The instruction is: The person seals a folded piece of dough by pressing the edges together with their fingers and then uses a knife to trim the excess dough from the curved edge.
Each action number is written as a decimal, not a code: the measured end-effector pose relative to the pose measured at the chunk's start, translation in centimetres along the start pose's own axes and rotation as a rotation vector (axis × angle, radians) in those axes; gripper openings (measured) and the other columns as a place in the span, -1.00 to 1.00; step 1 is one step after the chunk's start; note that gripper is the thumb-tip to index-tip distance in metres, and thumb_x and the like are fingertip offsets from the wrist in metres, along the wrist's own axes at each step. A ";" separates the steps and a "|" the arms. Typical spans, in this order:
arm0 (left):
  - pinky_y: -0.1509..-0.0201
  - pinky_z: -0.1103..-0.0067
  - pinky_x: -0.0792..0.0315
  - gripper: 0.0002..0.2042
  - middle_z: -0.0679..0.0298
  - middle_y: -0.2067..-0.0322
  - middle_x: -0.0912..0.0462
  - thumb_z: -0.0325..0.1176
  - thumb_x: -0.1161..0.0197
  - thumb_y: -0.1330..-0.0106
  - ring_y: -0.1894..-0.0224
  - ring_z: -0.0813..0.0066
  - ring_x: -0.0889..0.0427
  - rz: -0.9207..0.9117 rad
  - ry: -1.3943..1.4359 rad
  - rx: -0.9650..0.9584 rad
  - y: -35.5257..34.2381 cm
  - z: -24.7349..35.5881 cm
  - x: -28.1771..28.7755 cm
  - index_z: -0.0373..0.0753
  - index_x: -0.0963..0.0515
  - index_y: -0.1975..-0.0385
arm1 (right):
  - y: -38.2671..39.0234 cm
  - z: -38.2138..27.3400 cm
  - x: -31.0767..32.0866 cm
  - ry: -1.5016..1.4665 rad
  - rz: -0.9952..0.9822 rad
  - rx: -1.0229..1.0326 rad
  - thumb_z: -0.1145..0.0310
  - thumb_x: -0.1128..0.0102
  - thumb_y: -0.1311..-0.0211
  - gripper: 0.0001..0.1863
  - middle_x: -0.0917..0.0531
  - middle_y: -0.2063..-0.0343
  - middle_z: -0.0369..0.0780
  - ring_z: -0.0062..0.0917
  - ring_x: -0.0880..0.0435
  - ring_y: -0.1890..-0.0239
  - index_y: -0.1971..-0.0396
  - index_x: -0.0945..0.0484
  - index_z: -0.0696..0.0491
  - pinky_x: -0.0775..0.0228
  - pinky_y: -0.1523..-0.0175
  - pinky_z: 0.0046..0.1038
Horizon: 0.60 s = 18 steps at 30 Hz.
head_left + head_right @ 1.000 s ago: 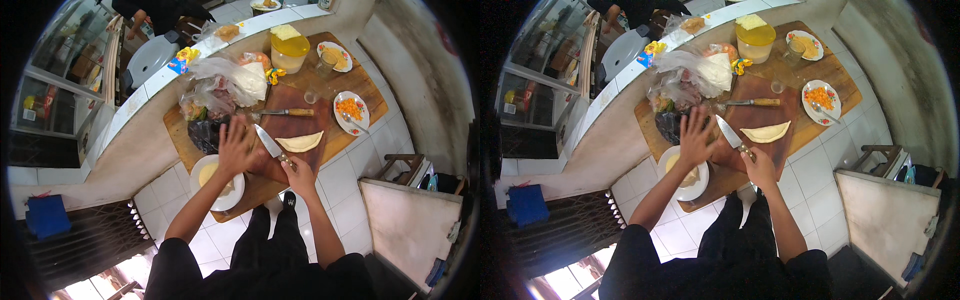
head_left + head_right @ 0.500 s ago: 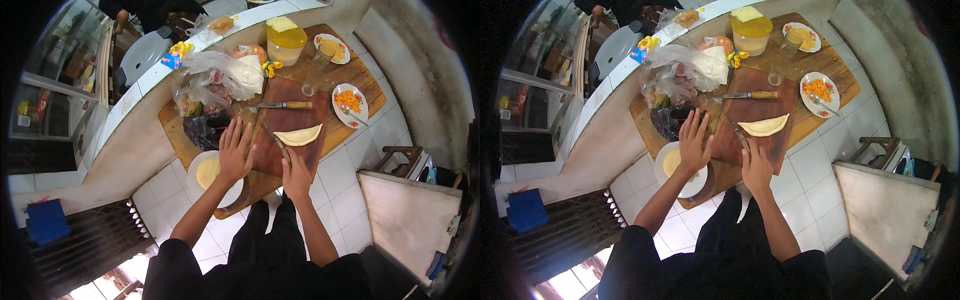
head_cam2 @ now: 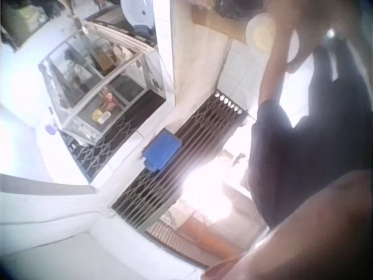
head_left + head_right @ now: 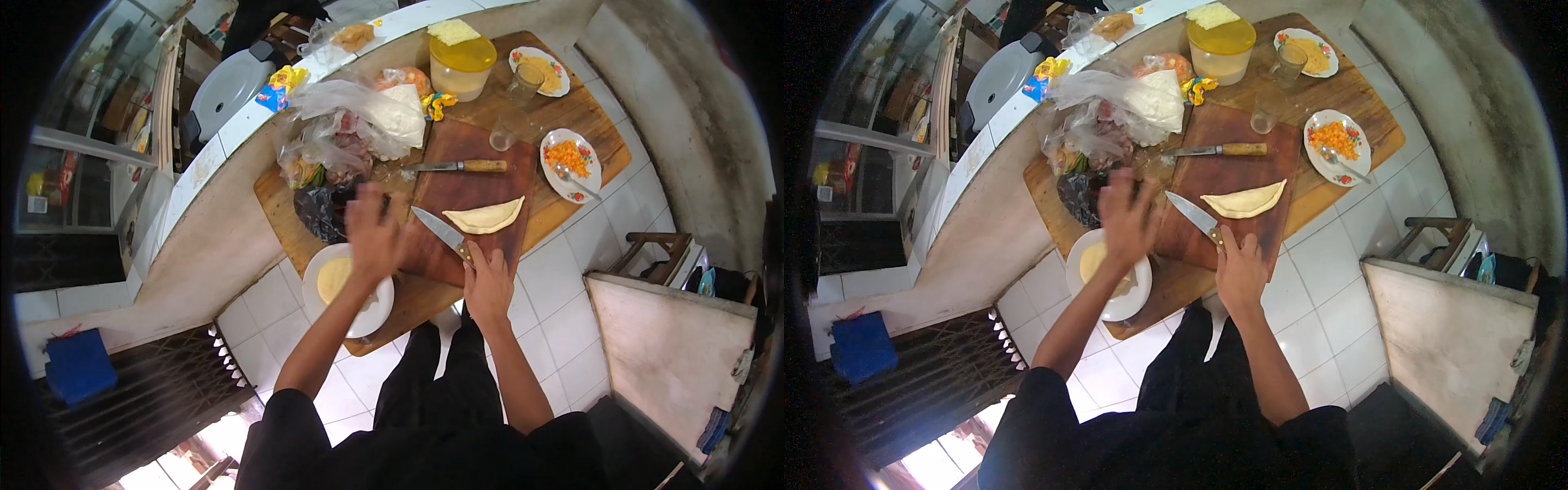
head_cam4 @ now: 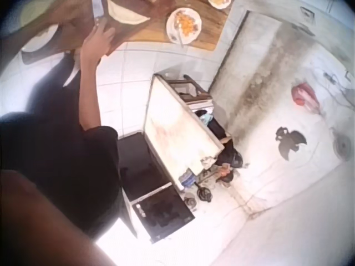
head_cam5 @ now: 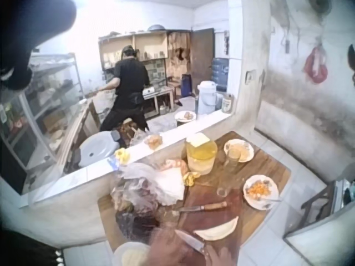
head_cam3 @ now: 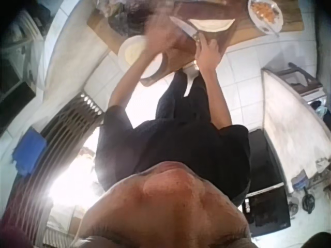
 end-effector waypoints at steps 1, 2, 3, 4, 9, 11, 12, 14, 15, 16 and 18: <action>-0.56 -0.03 0.08 -0.38 -0.19 -0.47 -0.20 0.13 -0.18 -0.41 -0.56 -0.18 -0.05 -0.049 0.080 -0.081 0.1 1.6 0.1 -0.20 -0.49 -0.30 | 0.4 -0.2 0.1 0.009 0.027 0.025 0.29 -0.25 -0.36 -0.56 -0.48 0.23 -0.14 -0.20 -0.61 0.16 -0.24 -0.58 -0.10 -0.51 0.18 -0.15; -0.56 -0.03 0.08 -0.38 -0.20 -0.47 -0.21 0.13 -0.17 -0.41 -0.56 -0.18 -0.06 -0.103 0.158 -0.157 0.2 3.0 0.3 -0.21 -0.49 -0.30 | 0.4 -0.4 0.1 -0.003 0.024 0.027 0.29 -0.25 -0.36 -0.56 -0.48 0.23 -0.14 -0.20 -0.61 0.16 -0.24 -0.58 -0.10 -0.51 0.18 -0.15; -0.56 -0.04 0.09 -0.39 -0.19 -0.47 -0.20 0.12 -0.17 -0.42 -0.56 -0.18 -0.05 -0.159 0.208 -0.238 0.5 3.7 -0.3 -0.20 -0.49 -0.29 | 0.4 -0.7 0.0 -0.010 0.022 0.032 0.29 -0.25 -0.37 -0.56 -0.48 0.23 -0.15 -0.21 -0.61 0.16 -0.23 -0.59 -0.10 -0.51 0.18 -0.15; -0.56 -0.04 0.11 -0.40 -0.18 -0.47 -0.20 0.11 -0.17 -0.42 -0.56 -0.18 -0.05 -0.208 0.266 -0.322 0.7 4.3 -0.9 -0.19 -0.49 -0.29 | 0.3 -0.7 0.0 -0.006 0.024 0.037 0.29 -0.25 -0.37 -0.57 -0.48 0.23 -0.15 -0.21 -0.61 0.17 -0.23 -0.60 -0.10 -0.51 0.18 -0.16; -0.62 0.02 0.19 -0.29 -0.06 -0.53 -0.14 0.18 -0.13 -0.42 -0.60 -0.06 -0.01 -0.045 -0.004 0.058 1.5 0.7 -2.1 -0.11 -0.34 -0.46 | 0.7 0.2 -0.9 -0.027 -0.005 0.011 0.28 -0.24 -0.37 -0.56 -0.49 0.20 -0.14 -0.20 -0.61 0.14 -0.24 -0.59 -0.10 -0.54 0.13 -0.15; -0.62 0.03 0.20 -0.28 -0.07 -0.54 -0.13 0.19 -0.12 -0.43 -0.61 -0.04 0.00 -0.113 0.047 -0.024 2.5 2.9 -1.6 -0.09 -0.31 -0.49 | 1.0 0.1 -0.9 -0.066 -0.005 -0.005 0.28 -0.24 -0.37 -0.56 -0.49 0.18 -0.14 -0.19 -0.61 0.12 -0.25 -0.59 -0.10 -0.55 0.11 -0.15; -0.62 0.04 0.19 -0.30 -0.09 -0.53 -0.13 0.17 -0.11 -0.44 -0.60 -0.06 0.00 -0.181 0.124 -0.110 2.9 4.0 -1.7 -0.08 -0.31 -0.49 | 1.0 0.0 -0.7 -0.090 -0.032 -0.034 0.28 -0.24 -0.37 -0.56 -0.50 0.18 -0.14 -0.19 -0.61 0.11 -0.25 -0.59 -0.11 -0.55 0.09 -0.14; -0.60 0.03 0.12 -0.32 -0.08 -0.53 -0.15 0.12 -0.12 -0.45 -0.59 -0.07 -0.04 -0.205 0.147 -0.126 2.6 3.5 -2.6 -0.08 -0.32 -0.49 | 1.0 0.1 -0.3 -0.103 -0.050 -0.062 0.28 -0.23 -0.37 -0.56 -0.50 0.17 -0.14 -0.18 -0.61 0.09 -0.25 -0.59 -0.11 -0.56 0.07 -0.13; -0.60 0.03 0.12 -0.32 -0.08 -0.53 -0.15 0.12 -0.12 -0.45 -0.59 -0.07 -0.04 -0.202 0.149 -0.130 2.8 3.0 -2.5 -0.08 -0.32 -0.49 | 1.1 0.1 -0.2 -0.086 -0.046 -0.041 0.29 -0.23 -0.37 -0.56 -0.50 0.18 -0.15 -0.20 -0.61 0.10 -0.25 -0.59 -0.12 -0.54 0.08 -0.14; -0.59 0.03 0.07 -0.35 -0.07 -0.52 -0.17 0.10 -0.14 -0.45 -0.59 -0.07 -0.06 -0.143 0.074 -0.040 2.9 2.4 -2.0 -0.10 -0.36 -0.45 | 1.3 0.2 -0.3 -0.070 -0.050 -0.025 0.29 -0.23 -0.37 -0.55 -0.49 0.19 -0.15 -0.21 -0.60 0.12 -0.25 -0.59 -0.13 -0.53 0.08 -0.14; -0.56 0.05 -0.03 -0.47 -0.05 -0.51 -0.21 -0.01 -0.20 -0.44 -0.57 -0.05 -0.11 -0.176 0.162 -0.136 3.0 3.1 -2.0 -0.16 -0.52 -0.31 | 1.2 0.5 -0.2 -0.060 -0.032 -0.019 0.32 -0.27 -0.33 -0.54 -0.51 0.20 -0.15 -0.20 -0.60 0.12 -0.24 -0.60 -0.12 -0.51 0.07 -0.16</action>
Point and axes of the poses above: each hand's wrist, its own y-axis away from the middle knuckle, its own x-axis out of the back of the hand, z = x × y, the point moved 4 cm from there along -y, towards the middle knuckle
